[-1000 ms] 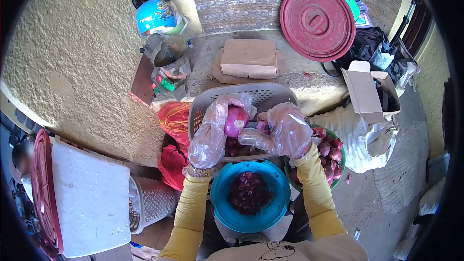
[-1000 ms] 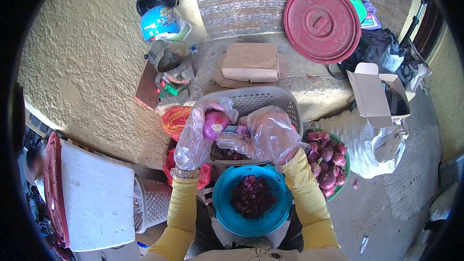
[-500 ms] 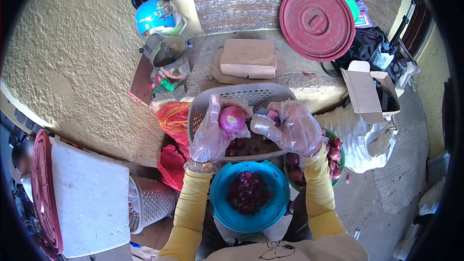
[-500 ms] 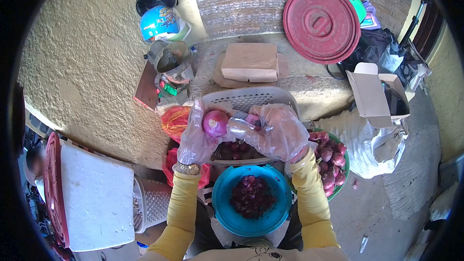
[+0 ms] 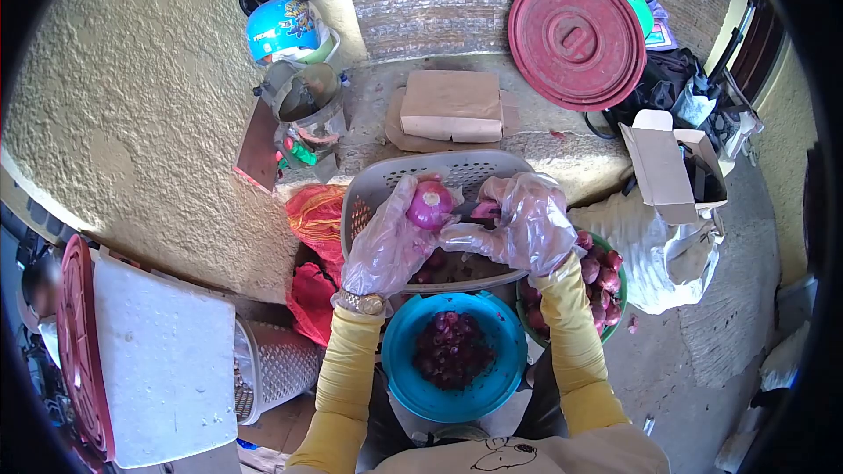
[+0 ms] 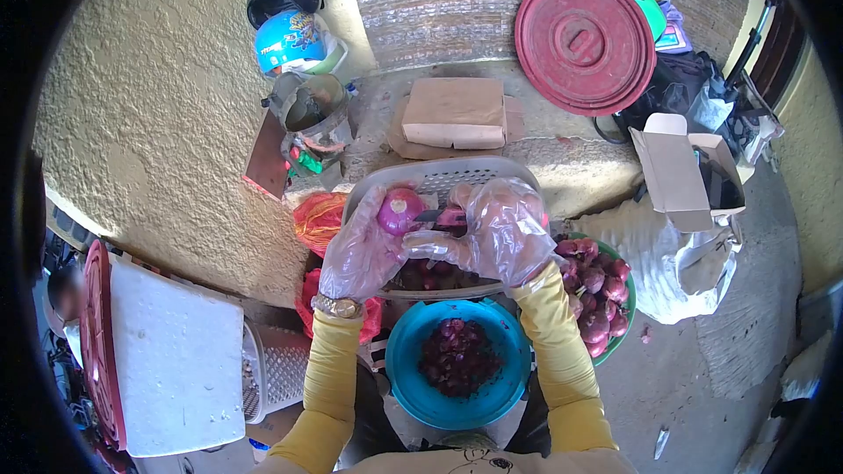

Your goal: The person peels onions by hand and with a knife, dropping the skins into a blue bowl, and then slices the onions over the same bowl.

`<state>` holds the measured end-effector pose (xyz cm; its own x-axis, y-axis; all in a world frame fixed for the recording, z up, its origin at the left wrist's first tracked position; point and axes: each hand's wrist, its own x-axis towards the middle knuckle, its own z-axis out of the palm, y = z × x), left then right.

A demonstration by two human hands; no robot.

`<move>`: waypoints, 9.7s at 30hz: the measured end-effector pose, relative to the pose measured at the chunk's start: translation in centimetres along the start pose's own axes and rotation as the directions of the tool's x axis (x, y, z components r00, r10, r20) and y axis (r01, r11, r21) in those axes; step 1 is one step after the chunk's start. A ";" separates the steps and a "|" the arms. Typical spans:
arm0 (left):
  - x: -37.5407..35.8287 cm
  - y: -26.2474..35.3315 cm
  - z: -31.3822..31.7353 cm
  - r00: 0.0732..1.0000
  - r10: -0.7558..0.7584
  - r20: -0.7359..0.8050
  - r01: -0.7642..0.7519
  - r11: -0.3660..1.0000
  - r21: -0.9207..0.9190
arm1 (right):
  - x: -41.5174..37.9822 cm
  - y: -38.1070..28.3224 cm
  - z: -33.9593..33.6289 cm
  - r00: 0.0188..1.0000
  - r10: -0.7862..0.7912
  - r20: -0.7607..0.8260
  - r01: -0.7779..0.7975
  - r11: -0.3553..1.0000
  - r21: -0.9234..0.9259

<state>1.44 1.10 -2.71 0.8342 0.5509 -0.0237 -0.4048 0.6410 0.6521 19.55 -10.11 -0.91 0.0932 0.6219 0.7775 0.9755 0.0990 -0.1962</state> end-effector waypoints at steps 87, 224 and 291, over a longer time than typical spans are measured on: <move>-1.5 0.6 2.5 0.957 0.257 0.135 -0.268 0.961 0.069 | -1.1 -0.6 0.5 0.977 0.088 0.195 -0.135 0.960 0.244; -1.9 1.5 3.1 0.959 0.282 0.022 -0.283 0.956 0.076 | 0.2 -2.8 -3.9 0.987 -0.120 0.109 0.103 0.983 0.153; -1.8 -7.4 -6.4 0.993 0.104 -0.049 -0.108 0.990 -0.094 | -7.6 -0.7 5.6 0.817 0.289 0.499 -0.447 0.864 0.232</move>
<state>0.54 -1.24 -12.36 0.7683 0.6400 0.0073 -0.5263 0.6252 0.5764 17.07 -10.55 -10.03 0.2586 0.9244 0.2804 0.7548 -0.0122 -0.6559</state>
